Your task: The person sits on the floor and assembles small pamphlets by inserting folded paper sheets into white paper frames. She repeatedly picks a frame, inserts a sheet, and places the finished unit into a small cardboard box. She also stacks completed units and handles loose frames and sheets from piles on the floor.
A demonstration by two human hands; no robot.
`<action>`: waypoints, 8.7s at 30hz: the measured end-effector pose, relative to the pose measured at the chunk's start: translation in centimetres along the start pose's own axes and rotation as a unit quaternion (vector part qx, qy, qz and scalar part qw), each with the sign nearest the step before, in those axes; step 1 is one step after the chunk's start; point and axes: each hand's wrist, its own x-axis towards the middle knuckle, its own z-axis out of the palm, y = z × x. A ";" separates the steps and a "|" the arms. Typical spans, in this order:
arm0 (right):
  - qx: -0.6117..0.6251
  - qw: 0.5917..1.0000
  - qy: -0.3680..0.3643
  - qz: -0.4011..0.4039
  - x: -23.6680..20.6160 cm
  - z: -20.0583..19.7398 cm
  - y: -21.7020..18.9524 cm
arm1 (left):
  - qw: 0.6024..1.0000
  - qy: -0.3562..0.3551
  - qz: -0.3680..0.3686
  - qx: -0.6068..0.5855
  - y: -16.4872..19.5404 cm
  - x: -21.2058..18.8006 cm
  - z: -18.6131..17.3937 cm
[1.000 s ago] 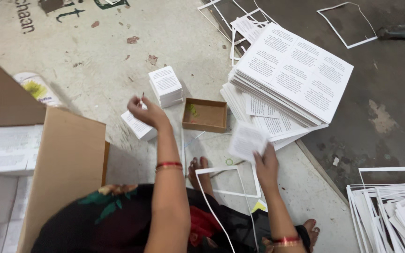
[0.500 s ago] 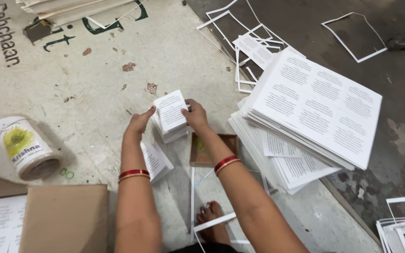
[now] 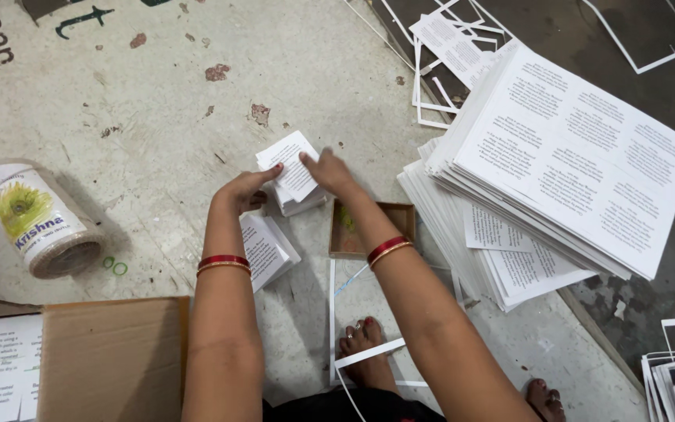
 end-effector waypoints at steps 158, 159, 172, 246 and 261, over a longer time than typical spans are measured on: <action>0.295 0.945 -0.139 -0.025 -46.6 -31.6 12.1 | 0.739 -0.530 0.413 0.046 -10.8 -31.4 33.0; 0.243 0.957 -0.154 -0.042 -46.3 -31.5 11.3 | 0.742 -0.509 0.427 0.089 -10.5 -32.3 33.8; -0.215 0.941 -0.140 -0.221 -54.1 -30.1 5.9 | 0.778 -0.516 0.240 -0.266 -15.9 -25.1 37.3; 0.623 0.777 -0.018 -0.090 -34.2 -6.7 20.5 | 0.857 0.163 0.380 -0.309 2.3 -8.1 10.6; 0.505 0.857 -0.060 -0.081 -27.6 -4.4 18.4 | 0.861 0.411 0.254 0.155 3.5 -1.3 8.4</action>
